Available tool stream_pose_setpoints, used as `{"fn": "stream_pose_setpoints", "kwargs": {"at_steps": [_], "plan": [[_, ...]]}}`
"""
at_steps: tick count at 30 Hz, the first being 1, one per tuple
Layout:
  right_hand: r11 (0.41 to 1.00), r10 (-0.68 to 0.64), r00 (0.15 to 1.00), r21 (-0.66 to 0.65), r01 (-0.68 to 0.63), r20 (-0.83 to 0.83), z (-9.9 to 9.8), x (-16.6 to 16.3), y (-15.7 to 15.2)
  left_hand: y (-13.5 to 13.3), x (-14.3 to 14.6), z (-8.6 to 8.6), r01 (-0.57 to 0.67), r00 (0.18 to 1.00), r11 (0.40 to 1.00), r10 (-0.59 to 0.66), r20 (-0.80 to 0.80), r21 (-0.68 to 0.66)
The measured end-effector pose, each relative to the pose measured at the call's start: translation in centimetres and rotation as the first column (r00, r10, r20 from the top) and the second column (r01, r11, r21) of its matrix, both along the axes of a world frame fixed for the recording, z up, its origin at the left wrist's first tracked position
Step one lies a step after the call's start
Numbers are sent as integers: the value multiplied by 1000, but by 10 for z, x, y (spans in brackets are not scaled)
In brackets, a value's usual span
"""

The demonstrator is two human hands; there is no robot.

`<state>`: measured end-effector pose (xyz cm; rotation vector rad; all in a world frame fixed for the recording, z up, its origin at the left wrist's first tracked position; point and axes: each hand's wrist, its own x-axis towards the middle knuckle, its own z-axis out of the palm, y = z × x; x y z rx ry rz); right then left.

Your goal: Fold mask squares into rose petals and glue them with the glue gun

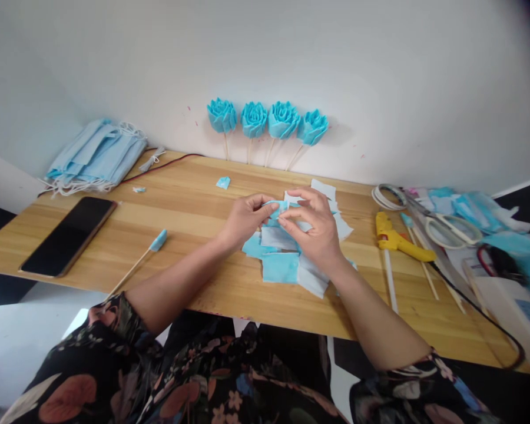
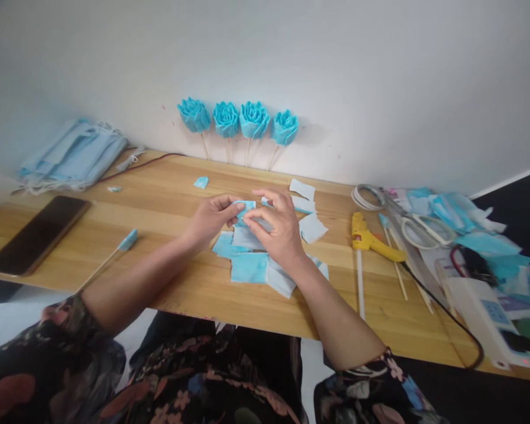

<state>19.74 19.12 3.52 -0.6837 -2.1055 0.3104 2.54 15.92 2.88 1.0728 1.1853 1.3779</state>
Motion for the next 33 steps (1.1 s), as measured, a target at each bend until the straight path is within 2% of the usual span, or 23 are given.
{"fn": "stream_pose_setpoints", "kwargs": {"at_steps": [6, 10, 15, 21, 29, 33], "plan": [[990, -55, 995, -132, 44, -84, -1, -1, -1, -1, 2, 2, -2, 999, 999, 4, -43, 41], [957, -46, 987, -290, 0, -155, -5, -2, 0, -1, 3, 3, 13, 999, 999, -10, -48, 46], [910, -12, 974, -406, -84, -228, -11, -1, 3, -2, 3, 3, 22, 998, 999, -20, -54, 40], [849, 2, 964, -509, -142, -267, -13, -1, 5, -1, 2, 1, 51, 998, 997, -49, -37, 50], [743, -27, 952, -643, -185, -305, -6, -1, 5, -1, 1, -1, 174, 982, 985, -174, 74, 6], [715, -40, 937, -665, -215, -346, -4, -2, 4, -1, 1, 1, 157, 988, 987, -156, 18, -38]]}}
